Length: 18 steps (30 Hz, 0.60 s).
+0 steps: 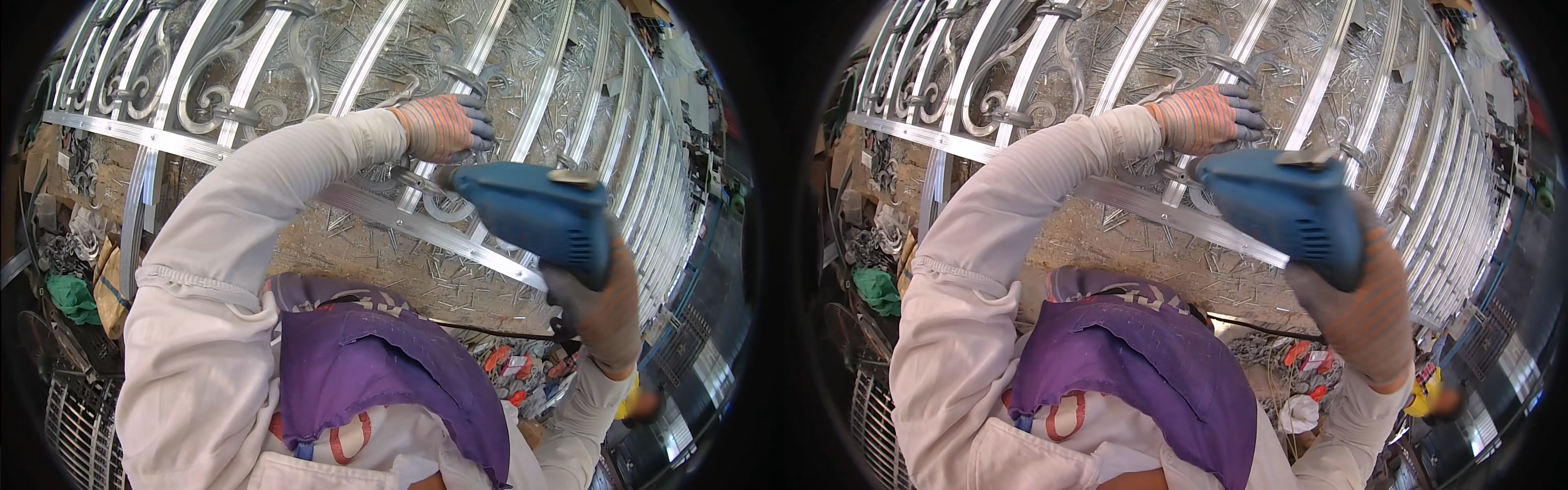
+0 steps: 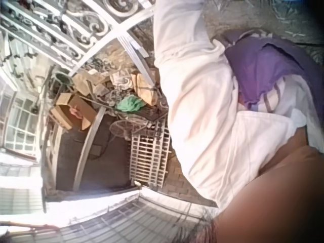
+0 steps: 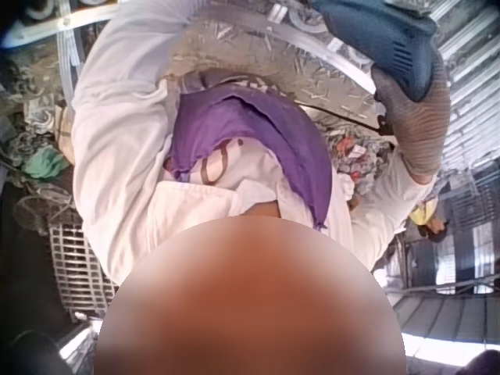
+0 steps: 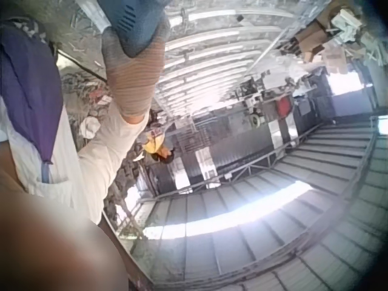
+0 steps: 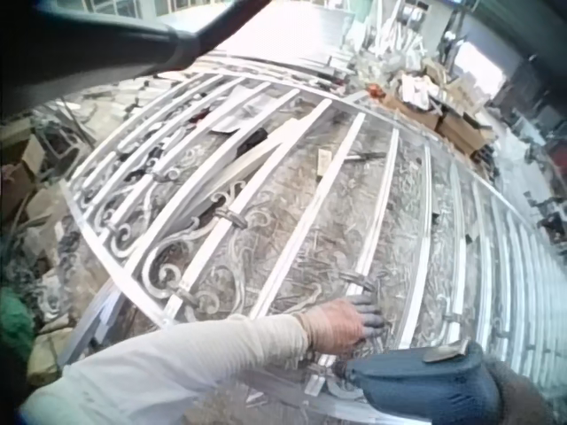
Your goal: The person uses a corded drill to fasten decorative metal scroll pieces onto a large metal gate frame. They repeatedly pick up scrolls, position them on the frame, and drive screws to secure them in place.
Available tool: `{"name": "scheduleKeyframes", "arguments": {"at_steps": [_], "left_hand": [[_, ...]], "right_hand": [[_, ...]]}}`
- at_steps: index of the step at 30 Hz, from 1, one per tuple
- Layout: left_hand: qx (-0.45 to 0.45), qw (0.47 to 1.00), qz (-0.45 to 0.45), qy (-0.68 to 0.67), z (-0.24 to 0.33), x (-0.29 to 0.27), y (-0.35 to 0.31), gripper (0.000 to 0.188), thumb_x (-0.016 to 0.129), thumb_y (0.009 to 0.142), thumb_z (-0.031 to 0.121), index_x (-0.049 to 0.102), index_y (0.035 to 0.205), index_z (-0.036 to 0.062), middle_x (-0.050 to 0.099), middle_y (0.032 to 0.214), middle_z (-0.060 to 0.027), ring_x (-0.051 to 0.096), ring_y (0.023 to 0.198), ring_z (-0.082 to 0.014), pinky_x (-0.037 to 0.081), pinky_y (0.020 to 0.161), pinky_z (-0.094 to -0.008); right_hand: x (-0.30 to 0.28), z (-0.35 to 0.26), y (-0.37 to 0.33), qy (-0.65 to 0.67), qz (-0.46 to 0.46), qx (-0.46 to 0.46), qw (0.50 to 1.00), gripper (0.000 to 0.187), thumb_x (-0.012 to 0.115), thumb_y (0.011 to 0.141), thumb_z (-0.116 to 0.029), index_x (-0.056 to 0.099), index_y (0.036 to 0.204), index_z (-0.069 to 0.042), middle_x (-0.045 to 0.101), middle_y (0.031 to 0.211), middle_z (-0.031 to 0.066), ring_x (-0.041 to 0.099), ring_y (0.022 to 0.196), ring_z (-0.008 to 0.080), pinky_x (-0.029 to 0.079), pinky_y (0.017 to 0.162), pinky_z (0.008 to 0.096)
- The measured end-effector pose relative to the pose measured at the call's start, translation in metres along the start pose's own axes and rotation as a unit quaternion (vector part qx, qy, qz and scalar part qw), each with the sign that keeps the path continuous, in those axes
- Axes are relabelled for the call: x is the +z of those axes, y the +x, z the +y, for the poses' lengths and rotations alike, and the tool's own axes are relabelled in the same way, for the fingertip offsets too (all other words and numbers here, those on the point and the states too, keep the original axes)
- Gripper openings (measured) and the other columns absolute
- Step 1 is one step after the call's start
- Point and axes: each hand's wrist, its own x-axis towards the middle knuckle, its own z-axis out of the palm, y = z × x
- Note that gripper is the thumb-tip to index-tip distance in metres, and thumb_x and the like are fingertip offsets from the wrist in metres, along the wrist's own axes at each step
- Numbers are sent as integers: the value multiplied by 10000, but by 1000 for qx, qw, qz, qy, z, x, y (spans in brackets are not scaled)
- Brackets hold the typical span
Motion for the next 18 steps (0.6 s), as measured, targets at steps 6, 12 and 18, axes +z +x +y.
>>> {"name": "scheduleKeyframes", "arguments": {"at_steps": [6,12,18], "left_hand": [[-46,996,-59,-44,13,-21,6,439,632,934,255,647,1357,136,624,1421,-61,522,1387,-265,315,1243,-474],[-16,1000,-15,-22,7,-4,3,448,630,937,227,639,1374,134,603,1448,-63,500,1409,-249,313,1250,-460],[-13,999,-27,-16,6,-5,3,444,626,935,226,642,1370,138,594,1459,-58,498,1409,-257,328,1237,-449]], "right_hand": [[-14,7,27,65,123,-25,990,580,790,862,-256,561,1319,19,704,893,76,649,648,112,535,576,256],[-4,21,86,81,128,-41,988,495,790,868,-226,582,1256,-1,695,853,68,658,606,129,527,535,262],[4,12,98,64,129,-16,989,530,795,866,-179,554,1301,5,689,831,74,657,592,140,524,514,276]]}}
